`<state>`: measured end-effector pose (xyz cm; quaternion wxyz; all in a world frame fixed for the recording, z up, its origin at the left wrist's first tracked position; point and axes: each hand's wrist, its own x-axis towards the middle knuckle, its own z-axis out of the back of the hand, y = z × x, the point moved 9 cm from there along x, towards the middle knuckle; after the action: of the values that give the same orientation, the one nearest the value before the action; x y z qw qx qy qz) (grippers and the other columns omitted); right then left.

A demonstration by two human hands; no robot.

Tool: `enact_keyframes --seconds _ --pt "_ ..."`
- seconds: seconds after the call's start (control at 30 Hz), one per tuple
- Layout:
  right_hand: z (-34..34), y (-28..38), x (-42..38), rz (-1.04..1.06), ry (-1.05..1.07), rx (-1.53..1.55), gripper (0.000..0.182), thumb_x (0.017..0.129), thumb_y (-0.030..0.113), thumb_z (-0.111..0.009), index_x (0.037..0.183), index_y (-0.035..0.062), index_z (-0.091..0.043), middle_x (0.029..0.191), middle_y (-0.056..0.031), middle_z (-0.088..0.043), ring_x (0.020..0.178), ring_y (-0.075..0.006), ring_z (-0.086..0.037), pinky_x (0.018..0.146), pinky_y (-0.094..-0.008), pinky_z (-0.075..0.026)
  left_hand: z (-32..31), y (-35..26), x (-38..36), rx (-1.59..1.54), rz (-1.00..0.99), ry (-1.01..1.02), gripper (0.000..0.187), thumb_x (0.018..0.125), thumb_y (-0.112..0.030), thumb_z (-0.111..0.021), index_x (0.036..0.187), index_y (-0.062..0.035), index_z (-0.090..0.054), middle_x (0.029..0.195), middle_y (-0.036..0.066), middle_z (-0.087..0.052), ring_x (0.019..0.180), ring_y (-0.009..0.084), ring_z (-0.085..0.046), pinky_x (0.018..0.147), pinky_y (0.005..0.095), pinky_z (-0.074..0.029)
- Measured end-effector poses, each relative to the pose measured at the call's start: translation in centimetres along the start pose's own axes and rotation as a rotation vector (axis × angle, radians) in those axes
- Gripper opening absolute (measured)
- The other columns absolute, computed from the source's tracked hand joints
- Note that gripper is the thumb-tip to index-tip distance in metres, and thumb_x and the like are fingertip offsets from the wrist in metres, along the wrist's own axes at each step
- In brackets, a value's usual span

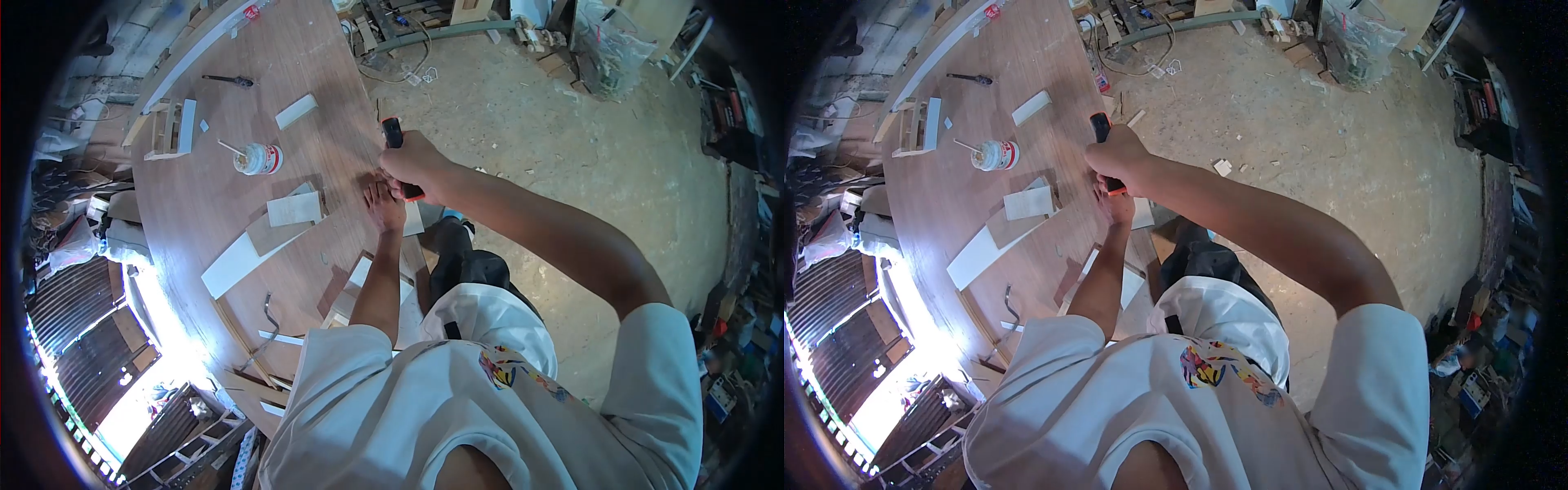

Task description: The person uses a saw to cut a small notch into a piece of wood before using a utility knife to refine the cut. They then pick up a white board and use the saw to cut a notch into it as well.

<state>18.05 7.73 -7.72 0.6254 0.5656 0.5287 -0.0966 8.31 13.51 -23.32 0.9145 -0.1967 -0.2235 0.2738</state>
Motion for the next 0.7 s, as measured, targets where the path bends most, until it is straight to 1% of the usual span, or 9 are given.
enact_keyframes --seconds 0.07,0.17,0.23,0.3,0.37,0.43,0.53,0.6,0.7 --pt "-0.5 1.9 -3.7 0.002 0.055 0.107 0.008 0.079 -0.002 -0.045 0.079 0.0050 -0.042 0.059 -0.0040 -0.043 0.045 -0.0134 -0.043 0.040 -0.0320 -0.036 0.0 0.1 -0.4 -0.039 -0.001 -0.019 0.025 0.076 -0.018 -0.060 0.094 -0.0025 -0.054 0.098 0.014 -0.054 0.096 0.0334 -0.050 0.086 0.0442 -0.040" --pt "-0.5 3.1 -7.0 0.004 0.074 0.067 0.011 0.078 -0.003 -0.045 0.081 0.0059 -0.041 0.059 -0.0036 -0.042 0.045 -0.0130 -0.043 0.041 -0.0318 -0.035 0.7 0.8 -1.2 -0.213 -0.034 -0.205 0.023 0.078 -0.019 -0.059 0.093 -0.0027 -0.055 0.101 0.014 -0.054 0.102 0.0327 -0.049 0.088 0.0428 -0.040" --pt "-0.4 2.5 -7.8 0.023 0.064 0.079 0.011 0.078 -0.003 -0.045 0.081 0.0057 -0.040 0.059 -0.0037 -0.042 0.045 -0.0130 -0.043 0.040 -0.0316 -0.035 -2.2 1.8 -0.4 -0.035 0.083 0.168 0.021 0.079 -0.020 -0.057 0.091 -0.0028 -0.055 0.101 0.014 -0.055 0.102 0.0319 -0.049 0.088 0.0419 -0.040" --pt "-0.3 2.2 -7.6 0.035 0.061 0.083 0.011 0.077 -0.003 -0.045 0.080 0.0056 -0.040 0.058 -0.0038 -0.042 0.044 -0.0130 -0.043 0.040 -0.0313 -0.035 -1.5 1.1 -0.3 0.021 0.037 0.070 0.019 0.079 -0.018 -0.056 0.090 -0.0027 -0.055 0.098 0.015 -0.055 0.099 0.0321 -0.050 0.087 0.0421 -0.040" --pt "-0.3 0.7 -5.7 0.027 0.067 -0.008 0.011 0.077 -0.003 -0.045 0.079 0.0064 -0.040 0.057 -0.0035 -0.041 0.043 -0.0133 -0.042 0.037 -0.0310 -0.034 -1.1 0.9 -0.3 0.090 -0.013 -0.026 0.016 0.080 -0.017 -0.055 0.088 -0.0026 -0.056 0.095 0.015 -0.055 0.095 0.0323 -0.051 0.085 0.0424 -0.041" --pt "1.6 -2.5 -0.2 0.188 -0.053 -0.146 0.010 0.077 -0.003 -0.044 0.076 0.0066 -0.042 0.056 -0.0043 -0.042 0.041 -0.0138 -0.042 0.035 -0.0308 -0.033 -1.6 1.4 -0.8 0.039 -0.066 -0.046 0.014 0.082 -0.015 -0.054 0.086 -0.0022 -0.055 0.091 0.015 -0.055 0.090 0.0328 -0.051 0.083 0.0431 -0.041" --pt "2.4 -5.2 8.2 0.120 0.037 0.088 0.010 0.077 -0.003 -0.045 0.074 0.0063 -0.044 0.056 -0.0055 -0.044 0.042 -0.0144 -0.043 0.036 -0.0309 -0.033 0.0 -0.2 0.2 0.078 0.006 0.001 0.015 0.084 -0.016 -0.053 0.087 -0.0018 -0.055 0.091 0.015 -0.055 0.088 0.0331 -0.051 0.082 0.0438 -0.041" --pt "2.3 -5.6 11.8 -0.019 -0.084 0.183 0.009 0.077 -0.003 -0.046 0.072 0.0043 -0.045 0.056 -0.0065 -0.045 0.042 -0.0153 -0.044 0.036 -0.0312 -0.034 -0.2 0.3 0.4 0.066 0.036 0.027 0.014 0.084 -0.016 -0.053 0.086 -0.0019 -0.055 0.090 0.015 -0.055 0.089 0.0330 -0.051 0.081 0.0441 -0.041" --pt "2.5 -5.2 12.5 -0.003 -0.105 0.060 0.007 0.076 0.002 -0.051 0.074 -0.0037 -0.052 0.057 -0.0127 -0.053 0.044 -0.0208 -0.052 0.037 -0.0355 -0.041 -0.5 0.5 -0.3 0.067 0.043 0.035 0.013 0.084 -0.015 -0.053 0.085 -0.0024 -0.055 0.090 0.015 -0.054 0.089 0.0328 -0.051 0.081 0.0438 -0.041"
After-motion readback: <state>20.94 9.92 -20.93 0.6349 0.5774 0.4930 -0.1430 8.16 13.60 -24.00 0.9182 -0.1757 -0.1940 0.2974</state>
